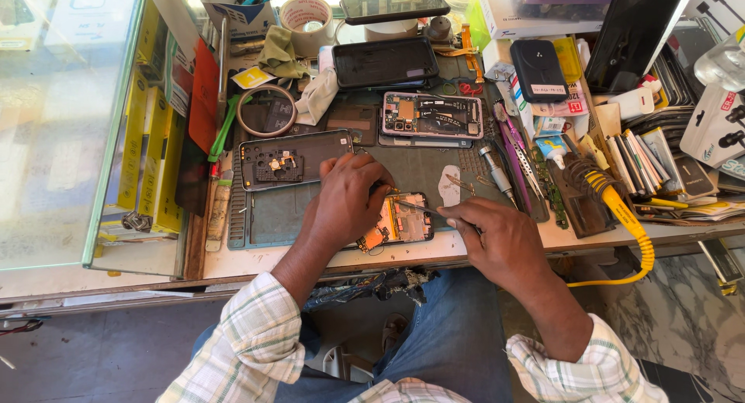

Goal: The person is repairing a disassembled smartphone while seated. They use tweezers to remove a small component from the motherboard, then spray a liquid onto the board and wipe it with a cloth. The person continues to use tweezers to manipulate small parts and clean the internal components.

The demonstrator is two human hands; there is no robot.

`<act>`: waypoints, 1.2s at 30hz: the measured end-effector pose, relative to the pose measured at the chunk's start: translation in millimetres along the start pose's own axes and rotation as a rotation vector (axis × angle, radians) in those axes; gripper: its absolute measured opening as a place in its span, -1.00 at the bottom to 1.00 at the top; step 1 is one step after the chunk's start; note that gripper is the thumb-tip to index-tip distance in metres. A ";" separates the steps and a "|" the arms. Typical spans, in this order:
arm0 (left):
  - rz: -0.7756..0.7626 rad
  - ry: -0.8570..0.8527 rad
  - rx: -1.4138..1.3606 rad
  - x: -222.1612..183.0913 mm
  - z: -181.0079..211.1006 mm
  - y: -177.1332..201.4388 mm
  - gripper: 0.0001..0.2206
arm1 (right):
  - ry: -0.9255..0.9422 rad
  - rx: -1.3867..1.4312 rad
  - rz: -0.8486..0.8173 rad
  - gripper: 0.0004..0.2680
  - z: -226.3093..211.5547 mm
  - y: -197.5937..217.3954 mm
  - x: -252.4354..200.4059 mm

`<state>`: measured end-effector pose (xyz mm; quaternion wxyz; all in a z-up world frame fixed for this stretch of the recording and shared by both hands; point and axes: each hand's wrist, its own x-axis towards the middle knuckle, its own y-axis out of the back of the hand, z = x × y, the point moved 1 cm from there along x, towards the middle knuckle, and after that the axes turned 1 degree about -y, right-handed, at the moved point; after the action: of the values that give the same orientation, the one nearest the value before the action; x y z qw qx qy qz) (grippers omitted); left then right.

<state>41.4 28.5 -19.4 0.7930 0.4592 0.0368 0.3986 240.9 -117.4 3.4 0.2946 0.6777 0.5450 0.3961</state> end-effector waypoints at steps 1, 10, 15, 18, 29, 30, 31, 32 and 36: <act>-0.002 0.002 0.000 0.0 0.0 0.6 -0.95 | -0.006 0.000 -0.006 -0.86 -0.1 -0.1 0.4; 0.056 -0.022 -0.055 -1.6 0.5 5.1 -0.95 | -0.202 0.033 0.109 -0.85 -3.6 4.9 -15.6; 0.136 0.001 -0.084 0.1 2.3 12.5 -0.93 | -0.154 0.078 0.225 -0.86 -2.2 -2.9 -23.8; 0.179 0.031 -0.079 0.3 4.3 17.7 -0.91 | -0.069 0.045 0.308 -0.85 -2.7 -7.8 -28.1; 0.292 0.130 -0.161 14.4 -7.8 41.6 -0.91 | 0.061 -0.099 0.450 -0.82 3.4 -23.1 -34.0; 0.278 0.153 -0.178 14.2 -10.3 47.9 -0.89 | 0.070 -0.099 0.457 -0.82 3.6 -23.3 -34.5; 0.266 0.175 -0.194 13.8 -11.1 53.3 -0.87 | 0.081 -0.099 0.466 -0.81 3.7 -23.2 -34.5; 0.249 0.243 -0.195 11.4 -11.0 58.0 -0.86 | 0.076 -0.099 0.468 -0.82 3.4 -23.3 -34.7; 0.233 0.365 -0.281 -7.6 -11.0 76.5 -0.83 | 0.079 -0.103 0.478 -0.83 1.6 -22.4 -33.9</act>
<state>-14.2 51.0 29.9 0.7780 0.2662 0.0703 0.5647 227.9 -145.0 -23.3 0.2052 0.7556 0.3593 0.5079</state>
